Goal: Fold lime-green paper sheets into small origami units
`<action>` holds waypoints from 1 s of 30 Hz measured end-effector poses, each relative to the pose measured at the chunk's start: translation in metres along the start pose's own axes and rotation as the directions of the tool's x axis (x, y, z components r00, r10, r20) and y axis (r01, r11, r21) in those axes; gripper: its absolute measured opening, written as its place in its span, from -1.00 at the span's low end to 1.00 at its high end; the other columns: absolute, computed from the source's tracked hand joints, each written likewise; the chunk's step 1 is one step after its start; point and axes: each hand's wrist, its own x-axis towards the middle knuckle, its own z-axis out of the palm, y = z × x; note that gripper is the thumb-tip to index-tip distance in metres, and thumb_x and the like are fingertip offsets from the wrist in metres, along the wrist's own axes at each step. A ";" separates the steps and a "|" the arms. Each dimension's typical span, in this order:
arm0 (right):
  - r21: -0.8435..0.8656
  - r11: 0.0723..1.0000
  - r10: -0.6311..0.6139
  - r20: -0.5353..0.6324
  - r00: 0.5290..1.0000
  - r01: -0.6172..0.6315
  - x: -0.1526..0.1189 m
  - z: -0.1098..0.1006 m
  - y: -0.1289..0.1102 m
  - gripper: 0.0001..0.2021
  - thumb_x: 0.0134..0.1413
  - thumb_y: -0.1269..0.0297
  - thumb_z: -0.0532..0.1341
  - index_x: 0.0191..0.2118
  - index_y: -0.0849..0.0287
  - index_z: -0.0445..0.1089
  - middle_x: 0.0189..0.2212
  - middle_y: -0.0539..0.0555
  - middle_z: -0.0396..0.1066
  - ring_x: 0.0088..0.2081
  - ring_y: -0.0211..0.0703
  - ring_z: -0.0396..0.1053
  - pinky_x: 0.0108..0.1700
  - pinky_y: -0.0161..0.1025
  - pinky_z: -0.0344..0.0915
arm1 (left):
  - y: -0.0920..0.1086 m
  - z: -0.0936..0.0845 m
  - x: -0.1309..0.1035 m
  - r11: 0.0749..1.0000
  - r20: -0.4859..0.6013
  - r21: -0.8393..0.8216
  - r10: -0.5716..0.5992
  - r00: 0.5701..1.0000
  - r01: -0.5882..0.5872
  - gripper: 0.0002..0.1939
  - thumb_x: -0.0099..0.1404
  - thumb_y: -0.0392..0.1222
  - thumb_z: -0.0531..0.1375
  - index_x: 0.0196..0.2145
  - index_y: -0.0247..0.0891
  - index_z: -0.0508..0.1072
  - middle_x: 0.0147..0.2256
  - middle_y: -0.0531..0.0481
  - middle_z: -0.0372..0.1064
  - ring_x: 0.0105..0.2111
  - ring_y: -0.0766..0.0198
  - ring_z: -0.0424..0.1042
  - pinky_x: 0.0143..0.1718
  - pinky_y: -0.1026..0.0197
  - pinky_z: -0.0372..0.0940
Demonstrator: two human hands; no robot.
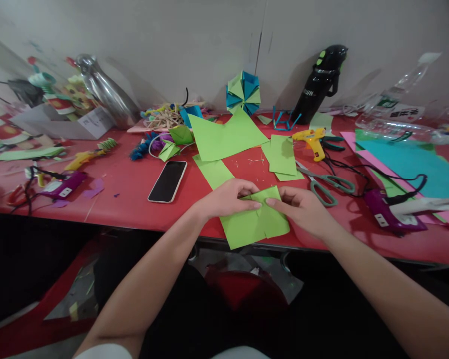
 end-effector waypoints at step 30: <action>0.059 0.998 -0.039 -0.016 0.999 0.039 0.001 0.001 0.001 -0.73 0.12 0.04 0.35 -0.38 0.13 0.45 -0.43 -0.04 0.40 -0.37 -0.24 0.32 -0.28 -0.25 0.27 | -0.005 -0.003 -0.001 0.997 -0.017 -0.056 -0.048 0.999 0.047 -0.74 0.24 -0.20 0.31 -0.12 -0.32 0.58 -0.14 -0.13 0.61 -0.13 0.16 0.57 -0.09 0.19 0.41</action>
